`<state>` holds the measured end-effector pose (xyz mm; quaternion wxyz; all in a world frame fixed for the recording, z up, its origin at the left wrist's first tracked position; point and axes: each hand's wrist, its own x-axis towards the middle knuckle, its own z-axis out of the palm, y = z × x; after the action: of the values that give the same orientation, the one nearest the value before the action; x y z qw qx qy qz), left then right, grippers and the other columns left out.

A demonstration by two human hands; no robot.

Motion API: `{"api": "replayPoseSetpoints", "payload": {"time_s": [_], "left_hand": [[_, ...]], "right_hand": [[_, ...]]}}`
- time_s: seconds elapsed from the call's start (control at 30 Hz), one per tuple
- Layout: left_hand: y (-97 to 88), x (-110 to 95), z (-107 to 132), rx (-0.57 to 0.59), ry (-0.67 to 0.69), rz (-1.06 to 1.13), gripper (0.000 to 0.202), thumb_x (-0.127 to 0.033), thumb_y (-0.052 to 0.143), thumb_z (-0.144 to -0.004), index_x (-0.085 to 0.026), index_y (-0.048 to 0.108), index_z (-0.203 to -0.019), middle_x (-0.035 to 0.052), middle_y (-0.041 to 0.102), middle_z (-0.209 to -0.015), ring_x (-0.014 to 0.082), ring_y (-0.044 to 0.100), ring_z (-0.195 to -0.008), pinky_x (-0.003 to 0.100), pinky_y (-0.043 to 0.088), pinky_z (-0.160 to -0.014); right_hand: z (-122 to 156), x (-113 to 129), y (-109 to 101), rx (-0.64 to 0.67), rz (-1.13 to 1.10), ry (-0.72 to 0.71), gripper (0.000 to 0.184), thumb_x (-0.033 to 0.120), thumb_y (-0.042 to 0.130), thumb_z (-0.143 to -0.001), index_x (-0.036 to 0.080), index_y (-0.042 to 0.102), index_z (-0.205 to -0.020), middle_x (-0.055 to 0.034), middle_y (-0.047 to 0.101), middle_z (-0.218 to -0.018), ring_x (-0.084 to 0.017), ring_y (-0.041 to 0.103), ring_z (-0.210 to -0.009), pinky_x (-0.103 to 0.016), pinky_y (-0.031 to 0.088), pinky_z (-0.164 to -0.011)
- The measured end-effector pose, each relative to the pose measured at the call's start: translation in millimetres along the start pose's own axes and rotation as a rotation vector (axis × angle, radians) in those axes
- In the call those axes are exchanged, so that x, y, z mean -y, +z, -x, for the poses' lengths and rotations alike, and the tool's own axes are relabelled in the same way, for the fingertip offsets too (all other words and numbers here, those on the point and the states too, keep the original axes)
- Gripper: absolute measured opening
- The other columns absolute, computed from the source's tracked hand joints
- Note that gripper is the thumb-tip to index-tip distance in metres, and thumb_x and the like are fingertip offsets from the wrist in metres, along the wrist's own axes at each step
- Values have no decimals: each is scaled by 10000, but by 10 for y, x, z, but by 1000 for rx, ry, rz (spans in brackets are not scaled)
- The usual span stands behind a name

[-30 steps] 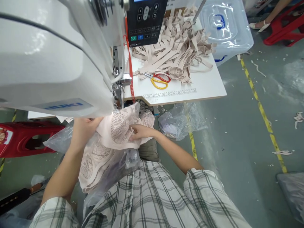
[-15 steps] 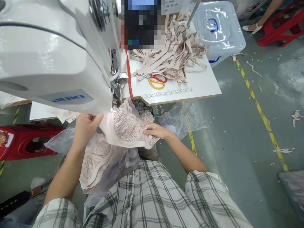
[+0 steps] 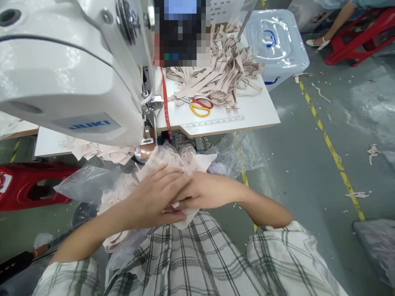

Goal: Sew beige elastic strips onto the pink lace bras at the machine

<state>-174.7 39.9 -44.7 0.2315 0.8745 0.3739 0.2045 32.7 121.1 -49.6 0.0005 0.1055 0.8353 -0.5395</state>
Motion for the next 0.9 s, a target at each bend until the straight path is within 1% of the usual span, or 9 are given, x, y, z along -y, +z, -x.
{"api": "replayPoseSetpoints", "payload": {"time_s": [0.07, 0.1, 0.17, 0.23, 0.3, 0.47, 0.6, 0.73, 0.9], "left_hand": [[-16, 130, 14, 184, -264, 191, 301, -408, 741, -859, -209, 648, -1065, 59, 747, -889, 225, 689, -781, 359, 533, -754], [-25, 209, 39, 214, -359, 248, 210, -401, 707, -884, -206, 644, -929, 15, 689, -734, 175, 614, -630, 313, 466, -614], [-43, 350, 107, 164, -437, 262, 255, -373, 619, -941, -192, 582, -764, -25, 570, -614, 123, 486, -535, 268, 316, -516], [-62, 439, 168, 69, -415, 206, 332, -356, 562, -968, -186, 509, -688, -40, 486, -573, 101, 416, -520, 255, 246, -516], [-93, 482, 202, 15, -392, 170, 391, -339, 519, -985, -187, 431, -636, -52, 411, -528, 86, 358, -486, 251, 207, -510], [-296, 547, 192, -80, -428, 161, 489, -367, 490, -1003, -184, 372, -566, -52, 347, -491, 79, 299, -465, 248, 198, -493], [-507, 665, 194, -94, -622, 226, 366, -391, 632, -918, -178, 551, -631, -43, 455, -525, 86, 363, -480, 235, 230, -475], [-563, 822, 212, -185, -780, 252, 452, -456, 684, -857, -187, 493, -549, -42, 420, -495, 81, 284, -446, 256, 177, -438], [-524, 994, 183, -370, -724, 177, 285, -362, 754, -772, -211, 572, -613, -50, 409, -490, 124, 419, -512, 240, 312, -475]], "right_hand": [[-73, 127, 29, -6, 114, 98, 237, 298, 490, -1030, 237, 713, -979, 22, 714, -777, -128, 591, -652, -273, 396, -619], [-107, 143, 43, -58, 144, 159, 231, 302, 460, -1043, 236, 680, -1067, 30, 701, -754, -130, 570, -626, -276, 374, -599], [-179, 106, 56, -178, 132, 244, 247, 312, 454, -1045, 217, 586, -1231, 33, 710, -768, -139, 586, -650, -272, 379, -613], [-261, 18, 40, -254, 116, 239, 233, 301, 486, -1027, 202, 594, -1208, 17, 731, -811, -146, 619, -714, -269, 398, -655], [-352, -69, -6, -301, 152, 164, 180, 284, 529, -1001, 203, 679, -1059, -1, 737, -830, -149, 631, -753, -273, 402, -696], [-546, -165, -202, -408, 136, -10, 179, 292, 608, -962, 215, 763, -914, 3, 764, -855, -132, 655, -780, -271, 414, -780], [-635, -193, -337, -433, 113, 97, 177, 330, 660, -915, 206, 766, -847, 6, 768, -848, -129, 652, -763, -258, 401, -720], [-705, -255, -421, -447, 123, 249, 269, 439, 707, -871, 190, 735, -773, 20, 723, -755, -121, 607, -689, -259, 348, -651], [-783, -334, -509, -466, 86, 252, 296, 470, 731, -851, 183, 731, -778, -2, 700, -751, -163, 626, -752, -273, 395, -684]]}}
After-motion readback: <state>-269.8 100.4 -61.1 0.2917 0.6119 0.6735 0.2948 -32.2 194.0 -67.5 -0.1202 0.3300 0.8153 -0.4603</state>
